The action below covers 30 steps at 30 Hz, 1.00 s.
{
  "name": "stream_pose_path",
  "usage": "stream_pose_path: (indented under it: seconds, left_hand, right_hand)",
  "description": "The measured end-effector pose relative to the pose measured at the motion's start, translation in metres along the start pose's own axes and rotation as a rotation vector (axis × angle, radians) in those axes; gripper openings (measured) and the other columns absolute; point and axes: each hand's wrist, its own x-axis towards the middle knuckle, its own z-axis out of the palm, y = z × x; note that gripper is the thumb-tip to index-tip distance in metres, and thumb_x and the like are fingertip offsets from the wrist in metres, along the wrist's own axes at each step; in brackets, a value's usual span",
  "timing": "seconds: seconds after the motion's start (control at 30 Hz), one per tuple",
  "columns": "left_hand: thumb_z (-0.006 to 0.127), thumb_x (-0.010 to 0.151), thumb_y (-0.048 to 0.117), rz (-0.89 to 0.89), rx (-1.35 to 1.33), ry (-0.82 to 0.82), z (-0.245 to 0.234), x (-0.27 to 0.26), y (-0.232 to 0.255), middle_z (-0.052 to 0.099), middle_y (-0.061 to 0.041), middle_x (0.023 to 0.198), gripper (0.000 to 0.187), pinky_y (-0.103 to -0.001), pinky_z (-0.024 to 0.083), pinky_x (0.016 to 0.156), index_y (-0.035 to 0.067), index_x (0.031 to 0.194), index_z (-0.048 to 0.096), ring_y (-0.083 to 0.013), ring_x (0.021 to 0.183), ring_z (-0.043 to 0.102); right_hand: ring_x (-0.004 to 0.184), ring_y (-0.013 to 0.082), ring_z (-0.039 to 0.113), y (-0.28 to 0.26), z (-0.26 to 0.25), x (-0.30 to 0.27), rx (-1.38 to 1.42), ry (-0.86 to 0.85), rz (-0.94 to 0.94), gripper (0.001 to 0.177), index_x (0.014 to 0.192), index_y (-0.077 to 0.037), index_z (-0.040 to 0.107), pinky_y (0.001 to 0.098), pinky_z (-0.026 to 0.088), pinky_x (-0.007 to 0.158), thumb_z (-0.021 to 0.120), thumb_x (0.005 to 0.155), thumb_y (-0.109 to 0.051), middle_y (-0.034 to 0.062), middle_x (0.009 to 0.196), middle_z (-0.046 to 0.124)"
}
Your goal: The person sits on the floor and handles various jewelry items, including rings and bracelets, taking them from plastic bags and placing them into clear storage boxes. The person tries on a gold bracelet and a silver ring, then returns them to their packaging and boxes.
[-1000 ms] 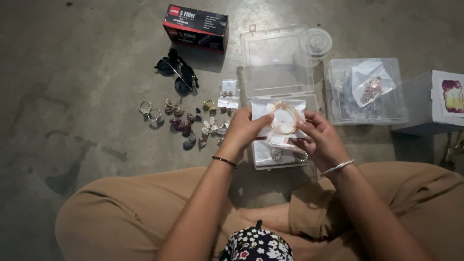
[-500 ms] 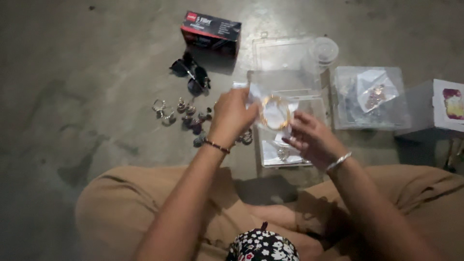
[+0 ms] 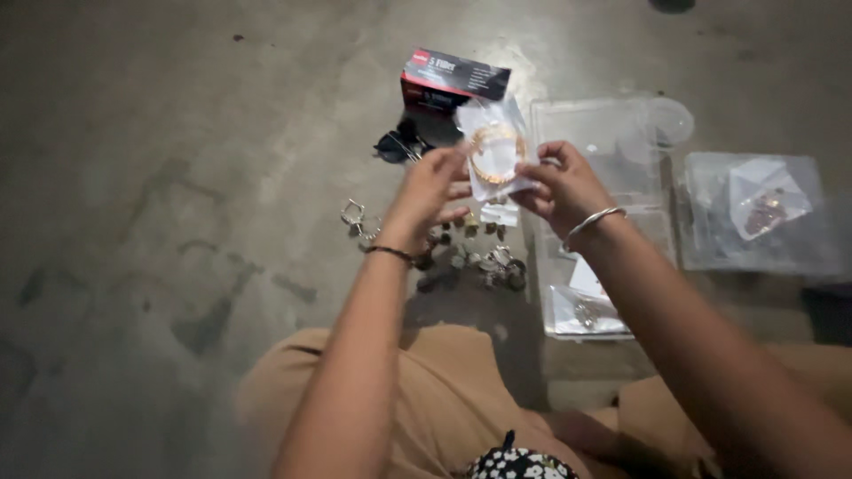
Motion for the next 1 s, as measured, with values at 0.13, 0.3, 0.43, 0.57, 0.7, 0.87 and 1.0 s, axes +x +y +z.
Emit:
stream_pose_path:
  seconds: [0.13, 0.3, 0.43, 0.57, 0.7, 0.87, 1.0]
  left_hand:
    - [0.072, 0.081, 0.028, 0.18, 0.283, 0.15, -0.015, 0.048, -0.043, 0.075, -0.012, 0.101, 0.05, -0.04, 0.063, 0.074, 0.013, 0.128, 0.071, -0.022, 0.088, 0.073]
    - [0.068, 0.08, 0.018, 0.259, 0.569, 0.214, -0.029, 0.099, -0.082, 0.08, -0.015, 0.113, 0.048, -0.034, 0.057, 0.09, 0.01, 0.128, 0.072, -0.0224, 0.1, 0.076]
    - [0.056, 0.092, 0.041, 0.098, 0.384, 0.213, -0.02, 0.124, -0.097, 0.068, -0.021, 0.131, 0.062, -0.042, 0.049, 0.103, 0.002, 0.141, 0.055, -0.0331, 0.12, 0.066]
    - [0.041, 0.099, 0.066, -0.006, 0.212, 0.224, -0.016, 0.128, -0.1, 0.043, -0.029, 0.154, 0.09, -0.044, 0.037, 0.116, -0.004, 0.155, 0.03, -0.0397, 0.144, 0.043]
    - [0.035, 0.096, 0.074, -0.06, 0.189, 0.3, -0.022, 0.124, -0.091, 0.03, -0.026, 0.164, 0.1, -0.044, 0.027, 0.121, -0.002, 0.16, 0.022, -0.0383, 0.153, 0.029]
    - [0.034, 0.091, 0.074, -0.093, 0.128, 0.347, -0.027, 0.12, -0.085, 0.038, -0.022, 0.16, 0.097, -0.045, 0.031, 0.118, 0.006, 0.159, 0.026, -0.0382, 0.148, 0.037]
    - [0.032, 0.094, 0.071, 0.11, 0.215, 0.403, -0.036, 0.12, -0.079, 0.047, -0.022, 0.156, 0.09, -0.044, 0.033, 0.117, 0.006, 0.155, 0.04, -0.0386, 0.146, 0.042]
  right_hand:
    - [0.094, 0.0171, 0.07, 0.041, -0.007, 0.038, -0.211, -0.024, 0.062, 0.039, 0.12, -0.011, 0.057, 0.0342, 0.061, 0.083, 0.073, 0.085, -0.007, 0.0059, 0.108, 0.064]
    - [0.086, 0.014, 0.065, 0.065, -0.023, 0.086, -0.401, 0.017, -0.026, 0.028, 0.115, 0.001, 0.067, 0.0269, 0.056, 0.07, 0.077, 0.092, -0.013, 0.0048, 0.098, 0.069]
    - [0.073, 0.014, 0.068, 0.059, -0.022, 0.105, -0.696, 0.152, -0.198, 0.038, 0.117, 0.001, 0.063, 0.0281, 0.057, 0.062, 0.081, 0.087, -0.012, 0.0077, 0.087, 0.071]
    - [0.065, 0.0145, 0.069, 0.053, -0.001, 0.104, -0.876, 0.194, -0.212, 0.046, 0.121, -0.002, 0.06, 0.0303, 0.056, 0.058, 0.082, 0.083, -0.014, 0.0112, 0.081, 0.074]
    - [0.066, 0.017, 0.072, 0.056, 0.022, 0.106, -0.876, 0.204, -0.213, 0.048, 0.117, -0.003, 0.059, 0.0311, 0.057, 0.058, 0.085, 0.079, -0.015, 0.0104, 0.081, 0.074]
    - [0.069, 0.0234, 0.073, 0.073, 0.03, 0.117, -1.002, 0.245, -0.191, 0.057, 0.114, -0.004, 0.055, 0.0372, 0.06, 0.06, 0.091, 0.073, -0.018, 0.0156, 0.087, 0.073]
    - [0.087, 0.0228, 0.076, 0.074, 0.035, 0.125, -0.951, 0.079, -0.351, 0.047, 0.118, -0.005, 0.064, 0.0359, 0.061, 0.076, 0.086, 0.078, -0.016, 0.0135, 0.102, 0.077]
